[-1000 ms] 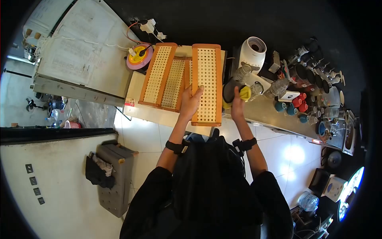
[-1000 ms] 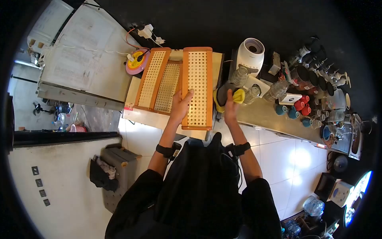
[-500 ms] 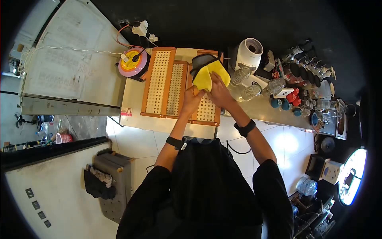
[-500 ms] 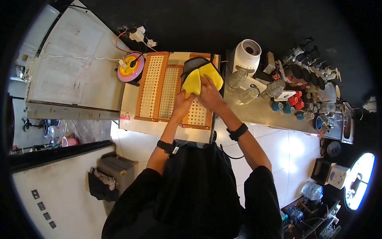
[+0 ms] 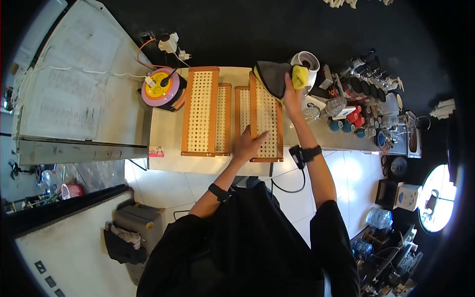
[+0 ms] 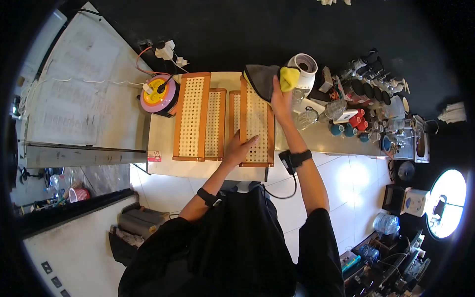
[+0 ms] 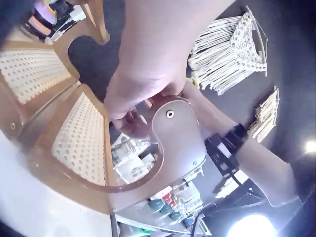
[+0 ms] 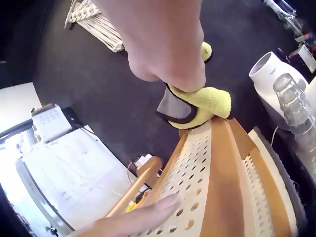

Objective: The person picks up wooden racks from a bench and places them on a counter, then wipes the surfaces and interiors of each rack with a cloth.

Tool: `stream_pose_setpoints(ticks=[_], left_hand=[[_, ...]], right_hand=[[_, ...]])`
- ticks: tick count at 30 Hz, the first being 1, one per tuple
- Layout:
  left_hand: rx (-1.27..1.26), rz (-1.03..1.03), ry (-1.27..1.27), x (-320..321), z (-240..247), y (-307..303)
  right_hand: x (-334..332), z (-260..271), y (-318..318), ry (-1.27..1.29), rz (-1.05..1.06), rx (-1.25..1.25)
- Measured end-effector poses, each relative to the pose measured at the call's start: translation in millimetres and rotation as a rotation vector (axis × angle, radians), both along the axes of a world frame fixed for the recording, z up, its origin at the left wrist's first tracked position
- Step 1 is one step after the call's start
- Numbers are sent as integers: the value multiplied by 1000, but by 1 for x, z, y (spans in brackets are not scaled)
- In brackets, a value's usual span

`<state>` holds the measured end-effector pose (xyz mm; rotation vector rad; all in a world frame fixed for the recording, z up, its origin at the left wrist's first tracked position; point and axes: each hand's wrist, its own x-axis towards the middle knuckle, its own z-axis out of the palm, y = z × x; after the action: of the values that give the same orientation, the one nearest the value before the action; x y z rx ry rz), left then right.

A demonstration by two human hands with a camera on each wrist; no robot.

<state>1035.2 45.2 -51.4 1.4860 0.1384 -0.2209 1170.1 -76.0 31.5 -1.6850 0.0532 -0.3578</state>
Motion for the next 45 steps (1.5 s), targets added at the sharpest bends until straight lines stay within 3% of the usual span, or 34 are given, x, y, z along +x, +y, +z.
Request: stream_pose_setpoints(ticks=[2, 5, 7, 8, 11, 12, 13, 14, 15, 17, 19, 20, 21, 23, 24, 25, 27, 29, 31, 33, 34, 35, 36, 37, 40, 41, 42, 43, 44, 45], left_hand=[[8, 38, 20, -10, -6, -3], [103, -51, 51, -10, 6, 4], [99, -27, -85, -10, -9, 5], [98, -5, -223, -9, -15, 5], [200, -26, -180, -14, -15, 4], [374, -74, -292, -15, -17, 7], [244, -19, -266, -18, -17, 6], [115, -133, -83, -16, 1, 14], [-16, -248, 98, -15, 20, 20], [111, -195, -18, -23, -5, 18], [-149, 319, -276, -46, -13, 23], [-242, 278, -289, -54, 3, 35], [-242, 273, -280, -63, 23, 47], [-466, 71, -186, -73, 52, 65], [-305, 54, -248, -73, 44, 70], [-305, 56, -245, -75, 47, 75], [-124, 105, -49, -75, 59, 86], [31, 116, 19, -81, 59, 93], [29, 160, -211, -87, 89, 96], [101, 186, -273, -90, 93, 107], [310, 268, -444, -87, 92, 117], [521, 349, -613, -86, 90, 125], [757, 491, -536, -86, 85, 129], [704, 567, -517, -77, 83, 136], [787, 708, -374, -72, 52, 152], [485, 609, -207, -70, 39, 162], [185, 505, -38, -71, 29, 168], [190, 512, -42, -71, 20, 171], [159, 535, -53, -71, 12, 172], [127, 557, -60, -71, 11, 172]], right_hand=[[10, -11, 9, -33, 70, -65], [2, -47, 13, 89, 559, -550], [-47, -16, 24, -290, 645, -983], [-55, -37, 19, -216, 746, -922], [-110, 3, 15, 9, 779, -791], [-118, 5, 11, 14, 785, -794], [-124, 7, 3, 226, 748, -570], [-129, 6, -4, 433, 699, -344], [-132, 11, -6, 453, 543, -220], [-145, 23, 11, 337, 158, 93], [-160, 16, 18, 347, 173, 4], [-169, 13, 21, 355, 190, -80], [-177, 12, 23, 546, 369, -134], [-192, 10, 41, 196, 686, -295], [-197, 12, 43, 201, 688, -293], [-200, 18, 45, 249, 725, -389], [-198, 24, 48, 286, 760, -482], [-193, 25, 51, 435, 688, -204], [-191, 24, 51, 373, 648, -55], [-181, 30, 54, 536, 352, 286], [-176, 38, 58, 538, 261, 621], [-168, 35, 57, 485, 279, 753], [-165, 38, 55, 502, 262, 794], [-160, 42, 56, 515, 246, 835], [-143, 22, 65, 402, 275, 636], [-137, 16, 70, 400, 281, 639], [-130, 10, 75, 443, 322, 394], [-124, 6, 83, 474, 360, 147], [-123, 4, 99, 262, 435, 76], [-128, 12, 110, 339, 548, -139]])
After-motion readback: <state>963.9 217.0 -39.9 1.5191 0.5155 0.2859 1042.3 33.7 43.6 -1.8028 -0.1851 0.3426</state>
